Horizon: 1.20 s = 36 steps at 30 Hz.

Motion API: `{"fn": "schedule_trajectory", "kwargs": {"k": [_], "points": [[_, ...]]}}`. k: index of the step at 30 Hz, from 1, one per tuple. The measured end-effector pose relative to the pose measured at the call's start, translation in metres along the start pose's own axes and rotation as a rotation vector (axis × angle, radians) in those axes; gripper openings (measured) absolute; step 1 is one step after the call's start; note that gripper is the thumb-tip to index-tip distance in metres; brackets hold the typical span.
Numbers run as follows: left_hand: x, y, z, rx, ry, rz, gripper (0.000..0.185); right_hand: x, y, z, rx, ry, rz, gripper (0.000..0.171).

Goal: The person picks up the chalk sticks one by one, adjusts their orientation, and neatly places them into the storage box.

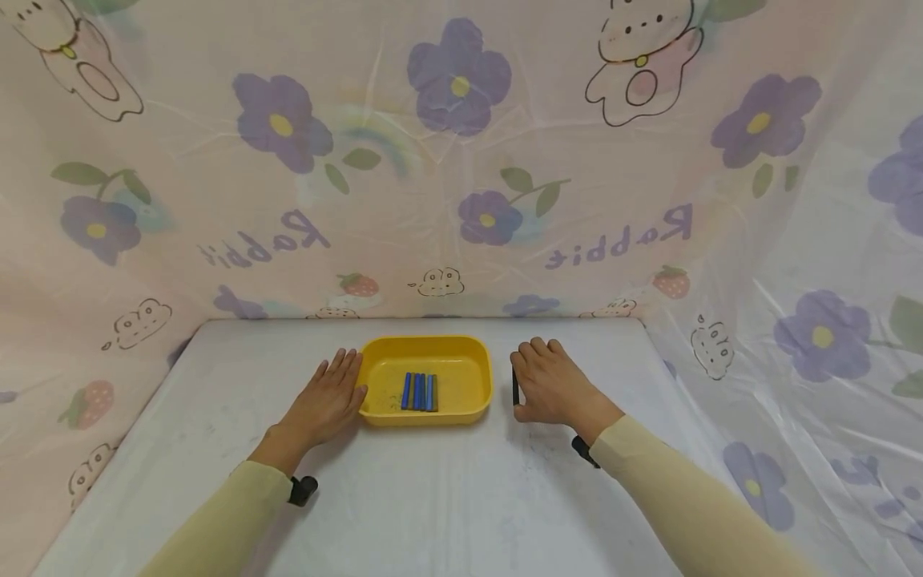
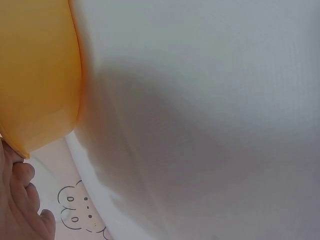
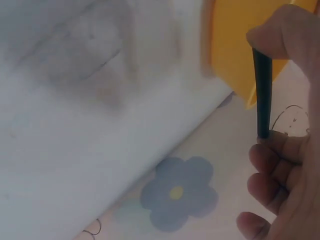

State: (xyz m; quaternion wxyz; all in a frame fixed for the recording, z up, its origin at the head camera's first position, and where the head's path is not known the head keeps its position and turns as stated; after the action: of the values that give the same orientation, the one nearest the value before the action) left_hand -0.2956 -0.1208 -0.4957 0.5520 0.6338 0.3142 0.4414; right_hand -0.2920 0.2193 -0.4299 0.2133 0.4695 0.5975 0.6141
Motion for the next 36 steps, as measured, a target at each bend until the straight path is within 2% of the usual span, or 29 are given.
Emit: {"fn": "schedule_trajectory", "kwargs": {"k": [10, 18, 27, 36], "points": [[0.001, 0.002, 0.001, 0.007, -0.016, -0.043, 0.069, -0.021, 0.007, -0.037, -0.021, 0.004, -0.051, 0.069], [0.000, -0.001, 0.000, 0.008, -0.009, -0.048, 0.070, -0.039, 0.009, -0.068, -0.106, 0.014, -0.054, 0.067], [-0.001, -0.001, 0.000, 0.006, -0.003, -0.050, 0.070, -0.065, -0.013, -0.086, -0.245, 0.047, -0.049, 0.067], [0.000, 0.000, 0.000, -0.003, -0.008, -0.038, 0.069, -0.088, -0.031, -0.092, -0.333, 0.063, -0.064, 0.071]]}}
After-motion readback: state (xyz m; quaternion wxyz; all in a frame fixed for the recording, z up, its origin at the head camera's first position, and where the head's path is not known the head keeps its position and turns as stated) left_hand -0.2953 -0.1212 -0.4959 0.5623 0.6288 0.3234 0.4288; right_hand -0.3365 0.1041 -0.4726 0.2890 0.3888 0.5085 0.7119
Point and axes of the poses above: each hand's wrist, its own z-axis away from the middle knuckle, its own y-axis out of the back of the hand, x = y × z, the point moved 7 cm from there along -z, towards the middle knuckle, and after that the axes turned 7 degrees about -y, right-handed, at the moved point
